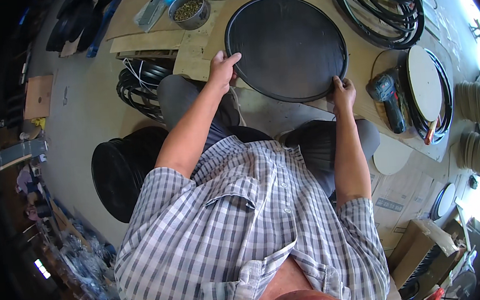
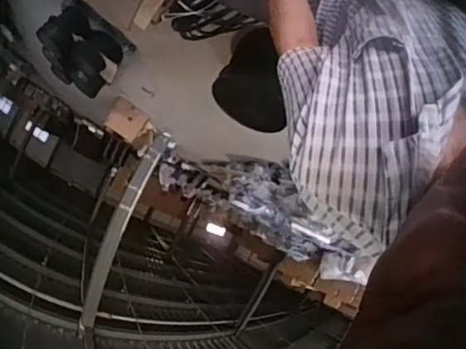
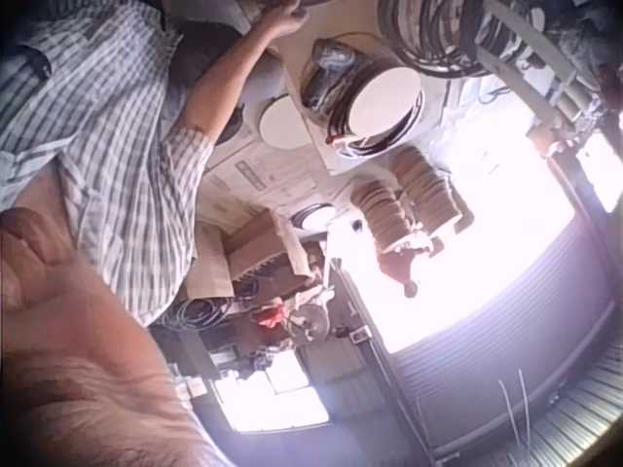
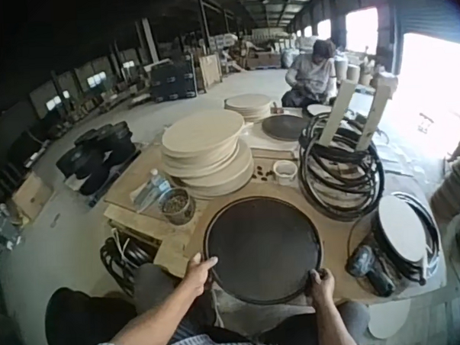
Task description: Assembling circular furniture components by fitting rims and drilling screws at a workbench.
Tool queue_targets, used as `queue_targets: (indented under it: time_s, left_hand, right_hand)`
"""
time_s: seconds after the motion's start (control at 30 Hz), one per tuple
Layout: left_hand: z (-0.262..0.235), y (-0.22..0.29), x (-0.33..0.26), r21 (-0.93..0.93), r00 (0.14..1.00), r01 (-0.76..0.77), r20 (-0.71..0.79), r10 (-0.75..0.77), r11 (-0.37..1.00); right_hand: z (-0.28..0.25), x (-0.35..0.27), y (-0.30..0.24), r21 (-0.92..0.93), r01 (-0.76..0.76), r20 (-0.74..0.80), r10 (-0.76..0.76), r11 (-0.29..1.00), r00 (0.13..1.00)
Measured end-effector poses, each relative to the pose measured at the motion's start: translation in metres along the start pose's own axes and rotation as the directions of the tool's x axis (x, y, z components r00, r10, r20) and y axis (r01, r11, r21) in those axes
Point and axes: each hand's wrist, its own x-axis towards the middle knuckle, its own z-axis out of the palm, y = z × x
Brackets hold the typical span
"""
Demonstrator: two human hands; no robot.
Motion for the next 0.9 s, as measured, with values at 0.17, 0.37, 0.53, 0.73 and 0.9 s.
queue_targets:
  time_s: [0.17, 0.37, 0.53, 0.73, 0.9]
  left_hand:
    - [0.010, 0.012, -0.026, -0.059, 0.997, -0.066, 0.036, 0.068, 0.996]
    - [0.012, 0.016, -0.049, -0.102, 0.994, -0.052, 0.086, 0.061, 0.993]
    - [0.016, 0.005, -0.057, -0.118, 0.988, -0.036, 0.143, 0.053, 0.992]
    - [0.022, -0.011, -0.065, -0.189, 0.970, 0.080, 0.242, -0.033, 0.979]
    - [0.032, -0.016, -0.077, -0.265, 0.909, 0.291, 0.377, -0.180, 0.919]
  right_hand:
    - [-0.005, 0.006, 0.024, 0.036, -0.032, -0.003, 0.032, 0.999, 0.999]
    - [-0.011, -0.018, 0.027, 0.189, -0.097, 0.070, 0.085, 0.977, 0.994]
    - [-0.028, -0.033, 0.029, 0.251, -0.125, 0.053, 0.115, 0.960, 0.992]
    - [-0.041, -0.056, 0.005, 0.374, -0.021, -0.091, 0.059, 0.927, 0.994]
    - [-0.056, -0.067, -0.056, 0.236, 0.279, -0.205, -0.233, 0.931, 0.951]
